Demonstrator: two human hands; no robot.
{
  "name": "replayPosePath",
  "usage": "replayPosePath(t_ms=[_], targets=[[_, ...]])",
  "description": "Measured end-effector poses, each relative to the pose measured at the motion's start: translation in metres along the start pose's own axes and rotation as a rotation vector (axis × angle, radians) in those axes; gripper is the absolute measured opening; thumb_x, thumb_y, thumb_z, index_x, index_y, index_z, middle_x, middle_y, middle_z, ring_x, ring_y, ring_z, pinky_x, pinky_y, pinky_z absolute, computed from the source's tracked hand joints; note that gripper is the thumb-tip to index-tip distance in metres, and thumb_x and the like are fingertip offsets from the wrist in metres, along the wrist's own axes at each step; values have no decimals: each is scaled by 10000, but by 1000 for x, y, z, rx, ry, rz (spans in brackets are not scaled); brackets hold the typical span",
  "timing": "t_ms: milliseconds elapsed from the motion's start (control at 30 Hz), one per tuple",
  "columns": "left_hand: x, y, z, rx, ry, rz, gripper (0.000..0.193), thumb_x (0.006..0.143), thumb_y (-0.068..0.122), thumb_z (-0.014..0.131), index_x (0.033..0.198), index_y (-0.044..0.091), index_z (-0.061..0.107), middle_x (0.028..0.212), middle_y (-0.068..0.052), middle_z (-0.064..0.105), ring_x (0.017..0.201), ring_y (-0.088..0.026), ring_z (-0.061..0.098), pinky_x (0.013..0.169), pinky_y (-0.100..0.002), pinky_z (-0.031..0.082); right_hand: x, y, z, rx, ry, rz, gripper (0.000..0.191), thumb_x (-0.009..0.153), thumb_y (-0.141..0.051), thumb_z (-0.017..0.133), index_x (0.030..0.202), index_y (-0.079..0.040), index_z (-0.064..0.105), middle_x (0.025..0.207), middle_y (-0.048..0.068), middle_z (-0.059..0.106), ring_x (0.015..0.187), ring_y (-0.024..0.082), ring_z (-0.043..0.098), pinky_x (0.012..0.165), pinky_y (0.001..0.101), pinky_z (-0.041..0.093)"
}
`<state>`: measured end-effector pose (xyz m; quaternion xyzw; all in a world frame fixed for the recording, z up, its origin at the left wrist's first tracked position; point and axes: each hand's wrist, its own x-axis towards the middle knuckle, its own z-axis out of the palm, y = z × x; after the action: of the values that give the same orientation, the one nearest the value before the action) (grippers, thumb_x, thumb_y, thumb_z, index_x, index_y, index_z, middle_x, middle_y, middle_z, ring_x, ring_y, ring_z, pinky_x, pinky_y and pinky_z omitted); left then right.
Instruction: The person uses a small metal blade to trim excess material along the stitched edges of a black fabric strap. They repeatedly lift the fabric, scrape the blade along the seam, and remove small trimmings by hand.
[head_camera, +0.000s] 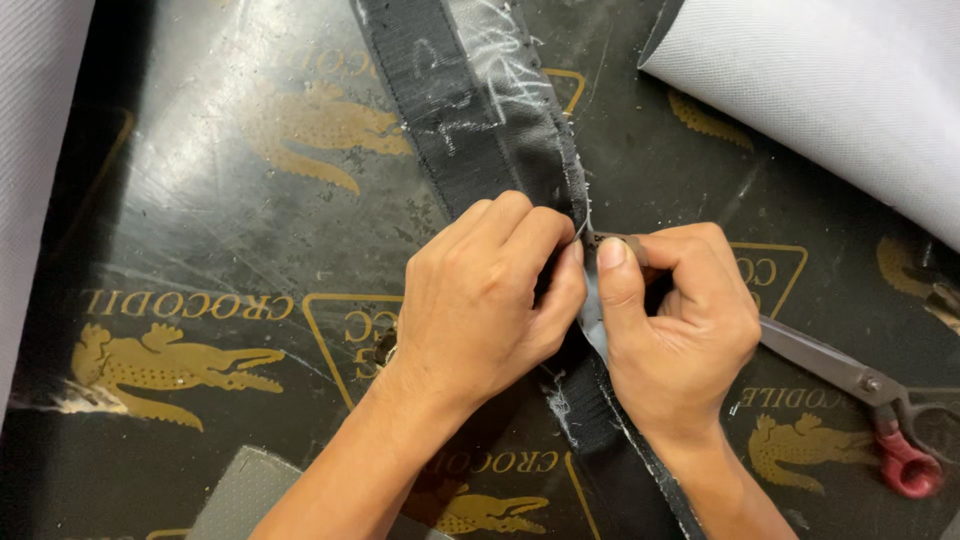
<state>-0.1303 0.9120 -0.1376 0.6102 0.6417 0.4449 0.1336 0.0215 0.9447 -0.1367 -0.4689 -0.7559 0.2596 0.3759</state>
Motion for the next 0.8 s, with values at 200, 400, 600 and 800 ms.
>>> replayPosePath(t_ms=[200,400,600,800], targets=[[0,-1,-1,-3,-3,6,113,930,145,730,932,89,632,859,-62,579,806,-262,624,704,-408,506,-1,0,0,1,4,-9,165,1067,-8,746,946,33,641,908,64,618,766,99,543,681,236,440],[0,0,-2,-3,-1,11,109,926,140,728,932,91,631,854,-63,574,804,-262,620,702,-408,503,0,-1,1,10,-6,7,136,1046,-16,751,965,18,647,888,55,621,731,90,546,659,226,447],[0,1,-3,1,0,24,113,924,138,732,926,89,629,848,-62,570,805,-262,619,695,-408,498,1,-1,2,40,11,11,152,1067,-14,742,951,26,654,898,51,616,751,89,553,680,223,453],[0,2,-3,-1,2,22,112,919,137,731,933,94,629,853,-58,571,810,-255,621,702,-400,500,3,-2,2,50,-1,13,124,1043,-22,747,971,17,654,875,37,607,723,72,542,656,210,448]])
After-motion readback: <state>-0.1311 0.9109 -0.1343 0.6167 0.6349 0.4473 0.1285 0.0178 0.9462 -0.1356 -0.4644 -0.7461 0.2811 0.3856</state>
